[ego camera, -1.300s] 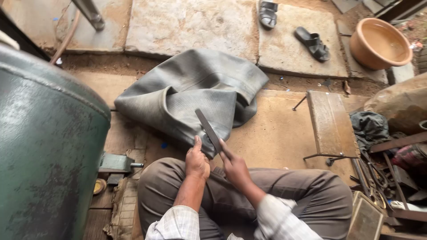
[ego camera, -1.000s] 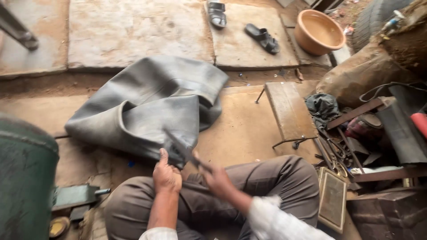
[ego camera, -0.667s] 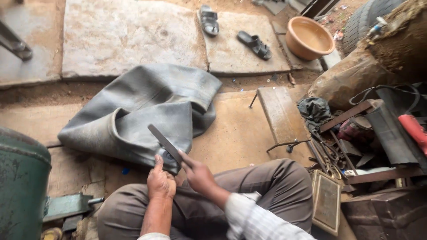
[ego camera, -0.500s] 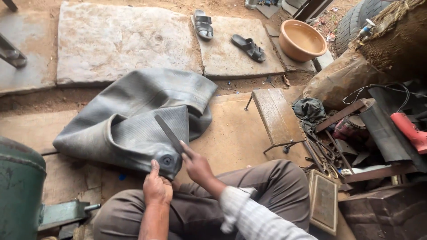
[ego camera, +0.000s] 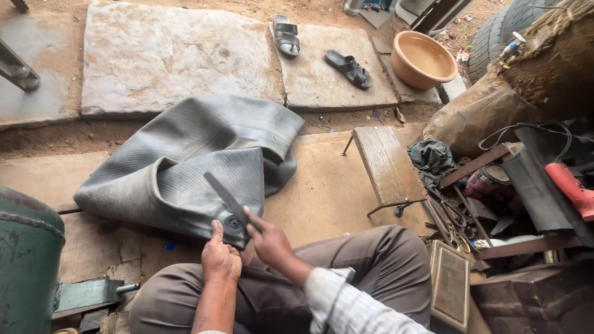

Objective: The recorder uses a metal file to roughen the rubber surface of an inner tube around a valve hole to prepare it for repair.

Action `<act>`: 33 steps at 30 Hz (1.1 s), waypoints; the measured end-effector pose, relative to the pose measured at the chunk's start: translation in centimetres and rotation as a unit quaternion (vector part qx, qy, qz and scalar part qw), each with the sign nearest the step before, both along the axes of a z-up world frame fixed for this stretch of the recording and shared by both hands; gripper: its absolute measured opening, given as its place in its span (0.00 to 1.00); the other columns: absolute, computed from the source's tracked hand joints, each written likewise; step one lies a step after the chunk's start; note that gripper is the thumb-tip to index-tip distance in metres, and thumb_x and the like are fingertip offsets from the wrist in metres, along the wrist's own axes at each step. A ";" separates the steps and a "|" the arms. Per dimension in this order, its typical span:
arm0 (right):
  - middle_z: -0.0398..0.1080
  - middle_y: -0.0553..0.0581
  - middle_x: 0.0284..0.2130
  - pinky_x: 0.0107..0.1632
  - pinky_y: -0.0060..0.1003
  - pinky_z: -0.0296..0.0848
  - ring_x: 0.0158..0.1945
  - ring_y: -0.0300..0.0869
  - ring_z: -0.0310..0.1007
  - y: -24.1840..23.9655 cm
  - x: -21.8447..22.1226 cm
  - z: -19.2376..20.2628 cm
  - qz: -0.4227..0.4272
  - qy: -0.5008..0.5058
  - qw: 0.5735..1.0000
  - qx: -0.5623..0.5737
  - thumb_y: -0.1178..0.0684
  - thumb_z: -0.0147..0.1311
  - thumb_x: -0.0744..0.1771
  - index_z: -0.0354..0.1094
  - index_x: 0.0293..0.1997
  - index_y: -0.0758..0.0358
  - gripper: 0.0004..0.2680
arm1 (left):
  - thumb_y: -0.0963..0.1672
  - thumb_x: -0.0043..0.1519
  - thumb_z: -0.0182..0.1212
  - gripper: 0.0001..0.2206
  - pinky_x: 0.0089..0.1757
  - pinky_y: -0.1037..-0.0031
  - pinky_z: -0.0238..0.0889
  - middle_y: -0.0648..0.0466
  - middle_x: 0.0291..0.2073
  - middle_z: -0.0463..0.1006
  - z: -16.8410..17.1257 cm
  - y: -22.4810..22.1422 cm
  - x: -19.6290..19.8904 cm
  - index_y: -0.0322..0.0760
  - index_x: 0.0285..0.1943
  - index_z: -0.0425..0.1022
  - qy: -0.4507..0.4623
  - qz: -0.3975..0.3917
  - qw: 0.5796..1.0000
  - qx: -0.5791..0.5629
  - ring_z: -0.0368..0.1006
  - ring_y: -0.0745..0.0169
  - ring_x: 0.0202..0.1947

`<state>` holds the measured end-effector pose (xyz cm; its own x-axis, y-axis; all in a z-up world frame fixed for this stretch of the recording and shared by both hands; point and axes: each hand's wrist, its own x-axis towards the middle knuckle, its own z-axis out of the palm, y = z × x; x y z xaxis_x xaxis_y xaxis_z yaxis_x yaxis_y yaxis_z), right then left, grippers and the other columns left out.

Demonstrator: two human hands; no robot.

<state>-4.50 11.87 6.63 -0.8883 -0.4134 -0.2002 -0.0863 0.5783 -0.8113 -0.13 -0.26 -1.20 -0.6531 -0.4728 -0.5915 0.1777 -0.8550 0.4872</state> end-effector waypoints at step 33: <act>0.68 0.63 0.21 0.35 0.40 0.71 0.26 0.40 0.64 4.0 4.5 1.1 0.014 -0.059 0.998 0.013 0.50 0.48 0.69 0.57 0.73 0.41 0.20 | 0.49 0.63 0.59 0.16 0.34 0.74 0.73 0.53 0.31 0.80 3.1 0.5 0.2 0.29 0.42 0.75 0.018 0.027 0.997 0.076 0.77 0.63 0.30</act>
<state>0.04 15.87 7.72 -0.8460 -0.4313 -0.3135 -0.0084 0.5987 -0.8009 0.03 0.26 1.89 -0.6511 -0.4142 -0.6360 0.2394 -0.9072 0.3458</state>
